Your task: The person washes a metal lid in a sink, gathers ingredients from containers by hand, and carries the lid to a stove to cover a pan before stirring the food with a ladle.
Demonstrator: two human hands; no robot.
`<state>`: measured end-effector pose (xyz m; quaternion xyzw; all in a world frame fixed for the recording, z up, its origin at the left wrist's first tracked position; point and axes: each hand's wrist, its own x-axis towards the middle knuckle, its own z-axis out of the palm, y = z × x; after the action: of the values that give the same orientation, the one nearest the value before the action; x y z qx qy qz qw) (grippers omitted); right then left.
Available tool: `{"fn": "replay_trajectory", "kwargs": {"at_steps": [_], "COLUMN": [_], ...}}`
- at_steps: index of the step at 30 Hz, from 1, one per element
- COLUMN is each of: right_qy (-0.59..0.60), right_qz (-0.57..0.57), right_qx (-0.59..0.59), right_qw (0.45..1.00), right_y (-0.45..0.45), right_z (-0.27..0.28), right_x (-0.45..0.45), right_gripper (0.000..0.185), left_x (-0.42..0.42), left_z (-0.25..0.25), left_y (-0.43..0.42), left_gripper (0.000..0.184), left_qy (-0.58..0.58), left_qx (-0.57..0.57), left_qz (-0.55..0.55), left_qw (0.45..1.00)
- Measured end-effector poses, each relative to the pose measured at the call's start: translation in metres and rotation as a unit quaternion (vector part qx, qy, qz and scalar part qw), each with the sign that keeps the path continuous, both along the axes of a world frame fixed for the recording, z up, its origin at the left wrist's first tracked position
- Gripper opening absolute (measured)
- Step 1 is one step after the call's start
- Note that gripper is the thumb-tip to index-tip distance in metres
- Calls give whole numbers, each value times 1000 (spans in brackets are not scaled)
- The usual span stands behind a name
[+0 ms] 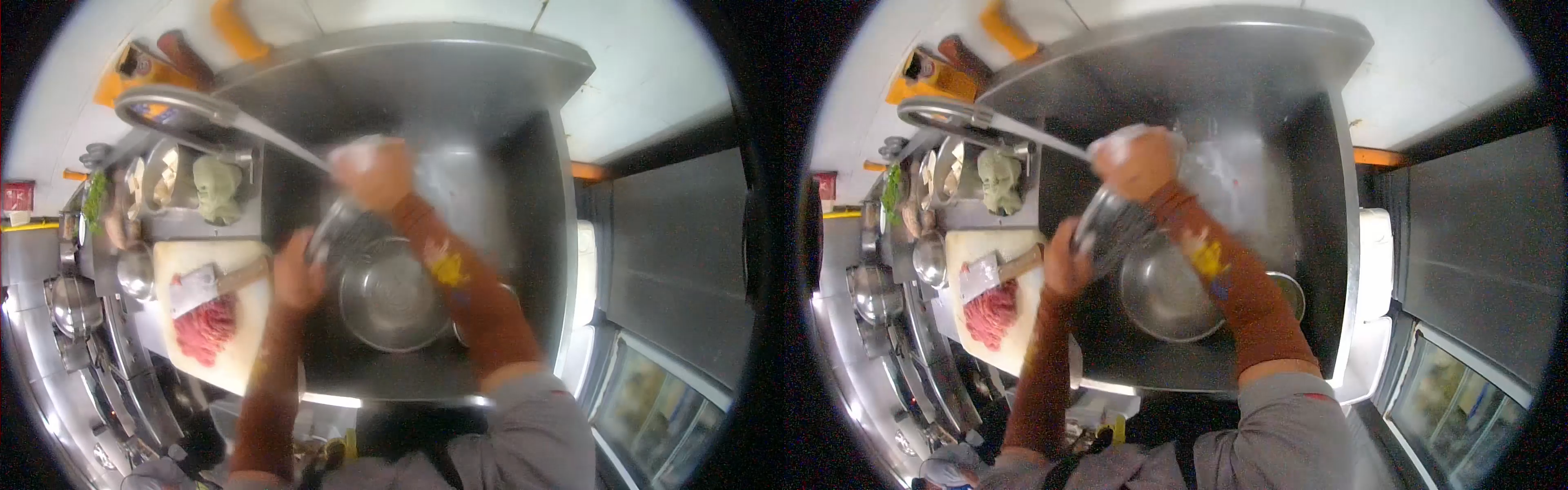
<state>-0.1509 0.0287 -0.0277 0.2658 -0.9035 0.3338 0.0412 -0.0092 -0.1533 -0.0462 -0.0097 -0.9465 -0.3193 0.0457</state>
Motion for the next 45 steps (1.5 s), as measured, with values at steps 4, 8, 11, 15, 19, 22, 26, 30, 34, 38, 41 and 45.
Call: {"fn": "replay_trajectory", "kwargs": {"at_steps": [4,8,11,15,19,22,26,30,34,38,41,45], "right_qy": [109,85,126,-345,-88,-220,162,-67,-168,32,123,74], "right_qz": [-182,-272,-184,-372,-190,-335,-170,-243,-303,-120,-1,-254], "right_qx": [-353,-351,-267,-404,129,-249,-334,-325,-387,-111,-250,-354], "right_qw": [911,892,938,761,969,882,913,911,854,986,960,897], "right_y": [-49,-63,-40,9,7,-20,-32,12,24,2,-33,-73], "right_z": [-40,-78,-90,-171,-335,-208,-24,-105,-159,-61,-9,-57], "right_x": [39,71,59,-39,-73,-38,31,-46,-72,-27,35,81], "right_gripper": [27,30,28,26,29,38,50,39,35,22,23,39], "left_x": [-42,-54,-51,-47,-42,-40,-43,-3,40,7,-28,-45], "left_z": [1,5,-2,-2,-5,-7,-15,-41,-49,3,14,2], "left_y": [7,8,3,-3,1,8,13,-1,-16,2,15,13], "left_gripper": [32,41,32,25,22,22,23,20,16,23,36,40], "left_qy": [33,-44,35,40,6,-28,41,39,52,19,-10,-48], "left_qx": [-43,-42,-33,-21,-19,-30,-36,-25,-16,-13,-85,-73], "left_qz": [-56,-41,-68,-67,-14,-10,-84,5,77,37,-21,19], "left_qw": [997,997,997,997,1000,999,995,999,996,999,996,996]}}
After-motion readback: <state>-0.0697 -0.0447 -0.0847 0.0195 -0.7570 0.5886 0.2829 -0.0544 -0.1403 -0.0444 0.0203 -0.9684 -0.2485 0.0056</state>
